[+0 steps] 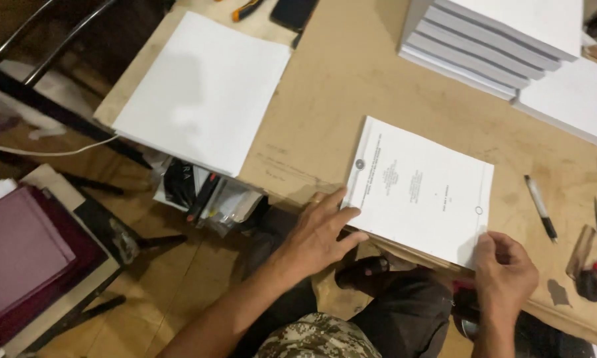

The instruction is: A person manually assembles book covers by cutting paper to size with scissors, applying glue with a brush, and carefully aligning and pressing the covers onto book blocks.

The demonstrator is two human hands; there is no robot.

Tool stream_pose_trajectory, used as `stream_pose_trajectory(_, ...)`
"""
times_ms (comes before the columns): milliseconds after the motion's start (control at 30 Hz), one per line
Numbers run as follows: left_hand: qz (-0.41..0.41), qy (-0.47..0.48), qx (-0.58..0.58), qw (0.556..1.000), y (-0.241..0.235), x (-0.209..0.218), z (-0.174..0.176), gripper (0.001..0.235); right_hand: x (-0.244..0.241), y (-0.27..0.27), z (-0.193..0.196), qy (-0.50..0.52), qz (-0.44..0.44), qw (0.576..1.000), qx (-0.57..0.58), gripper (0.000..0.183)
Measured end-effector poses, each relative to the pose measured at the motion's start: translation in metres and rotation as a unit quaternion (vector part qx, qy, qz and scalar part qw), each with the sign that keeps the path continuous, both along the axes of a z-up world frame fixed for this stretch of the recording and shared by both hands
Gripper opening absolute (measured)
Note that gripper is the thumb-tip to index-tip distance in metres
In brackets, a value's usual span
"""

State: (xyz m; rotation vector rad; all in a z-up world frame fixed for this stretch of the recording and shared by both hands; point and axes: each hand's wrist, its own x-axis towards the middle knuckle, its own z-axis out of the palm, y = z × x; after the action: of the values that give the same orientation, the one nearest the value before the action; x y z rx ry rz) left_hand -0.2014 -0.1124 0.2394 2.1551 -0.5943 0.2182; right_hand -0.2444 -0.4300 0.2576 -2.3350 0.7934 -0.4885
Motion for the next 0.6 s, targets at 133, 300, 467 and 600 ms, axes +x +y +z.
stream_pose_trajectory(133,0.018,0.113,-0.007,0.993,0.053,0.059,-0.021,0.07,0.012,-0.05,-0.028,-0.05,0.03,0.998,-0.016,0.024)
stream_pose_trajectory(300,0.282,-0.073,0.193,0.937,0.145,0.128,0.023,0.104,0.009,-0.055,-0.024,-0.132,0.031,0.988,0.08,0.014)
stream_pose_trajectory(467,0.292,0.133,0.253,0.913,0.156,0.115,0.052,0.095,0.002,-0.043,-0.021,-0.158,0.046,0.98,0.108,0.015)
stream_pose_trajectory(600,0.279,0.12,0.225,0.926,0.168,0.122,0.046,0.087,-0.004,-0.037,-0.014,-0.173,0.072,0.975,0.122,0.015)
